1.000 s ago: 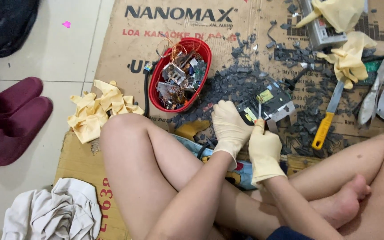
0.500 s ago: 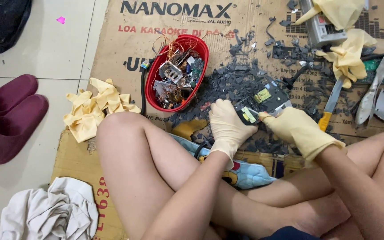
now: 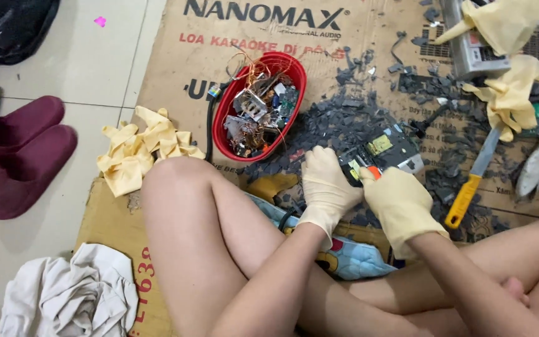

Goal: The person sits on a cardboard sheet on the floor and uses a screwdriver to disassemble a small electronic device. They remove screws and separate components, placing parts into a red bucket nearby.

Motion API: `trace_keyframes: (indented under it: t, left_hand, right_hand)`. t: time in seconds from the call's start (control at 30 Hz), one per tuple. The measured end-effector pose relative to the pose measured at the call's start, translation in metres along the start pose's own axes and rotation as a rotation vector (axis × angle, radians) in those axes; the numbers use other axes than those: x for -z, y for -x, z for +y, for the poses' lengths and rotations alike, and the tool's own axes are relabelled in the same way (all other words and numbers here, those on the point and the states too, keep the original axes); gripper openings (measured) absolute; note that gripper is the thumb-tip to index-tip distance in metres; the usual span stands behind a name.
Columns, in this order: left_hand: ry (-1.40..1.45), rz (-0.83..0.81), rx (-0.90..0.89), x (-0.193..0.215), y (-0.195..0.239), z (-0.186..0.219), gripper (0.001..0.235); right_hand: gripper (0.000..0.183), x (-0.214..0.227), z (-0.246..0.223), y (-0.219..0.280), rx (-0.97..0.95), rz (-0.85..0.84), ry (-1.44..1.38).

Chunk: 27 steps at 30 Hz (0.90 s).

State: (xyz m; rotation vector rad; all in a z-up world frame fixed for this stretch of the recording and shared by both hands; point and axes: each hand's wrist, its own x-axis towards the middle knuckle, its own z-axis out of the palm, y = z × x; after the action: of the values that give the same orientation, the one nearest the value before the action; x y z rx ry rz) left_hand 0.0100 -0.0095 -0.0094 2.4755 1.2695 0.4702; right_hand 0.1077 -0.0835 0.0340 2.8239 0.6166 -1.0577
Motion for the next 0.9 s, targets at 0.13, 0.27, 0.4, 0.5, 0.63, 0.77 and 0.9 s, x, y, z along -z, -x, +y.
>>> trace_keyframes:
  t: [0.13, 0.27, 0.4, 0.5, 0.63, 0.77, 0.9]
  left_hand:
    - [0.066, -0.054, 0.014, 0.011, -0.001, -0.001, 0.064]
    - [0.064, -0.124, 0.038, 0.018, -0.004, 0.002, 0.072]
    - [0.030, -0.144, 0.041, 0.018, -0.003, 0.002, 0.077]
    - [0.067, -0.160, 0.056, 0.016, -0.003, 0.003, 0.078]
    - [0.060, -0.178, 0.041, 0.016, -0.003, 0.002, 0.079]
    - [0.024, -0.137, 0.017, 0.002, -0.004, -0.003, 0.072]
    - [0.015, -0.106, 0.014, 0.006, -0.003, -0.001, 0.066]
  right_hand:
    - [0.080, 0.010, 0.002, 0.021, 0.003, 0.009, 0.006]
    - [0.077, 0.031, -0.001, 0.036, 0.058, 0.008, 0.085]
    - [0.071, 0.050, -0.002, 0.059, 0.051, 0.002, 0.174]
    - [0.070, 0.039, 0.004, 0.046, 0.066, 0.020, 0.166]
    - [0.070, 0.027, -0.003, 0.035, 0.089, 0.051, 0.230]
    - [0.071, 0.016, -0.006, 0.036, 0.070, 0.043, 0.185]
    - [0.070, 0.006, -0.006, 0.026, 0.089, 0.093, 0.184]
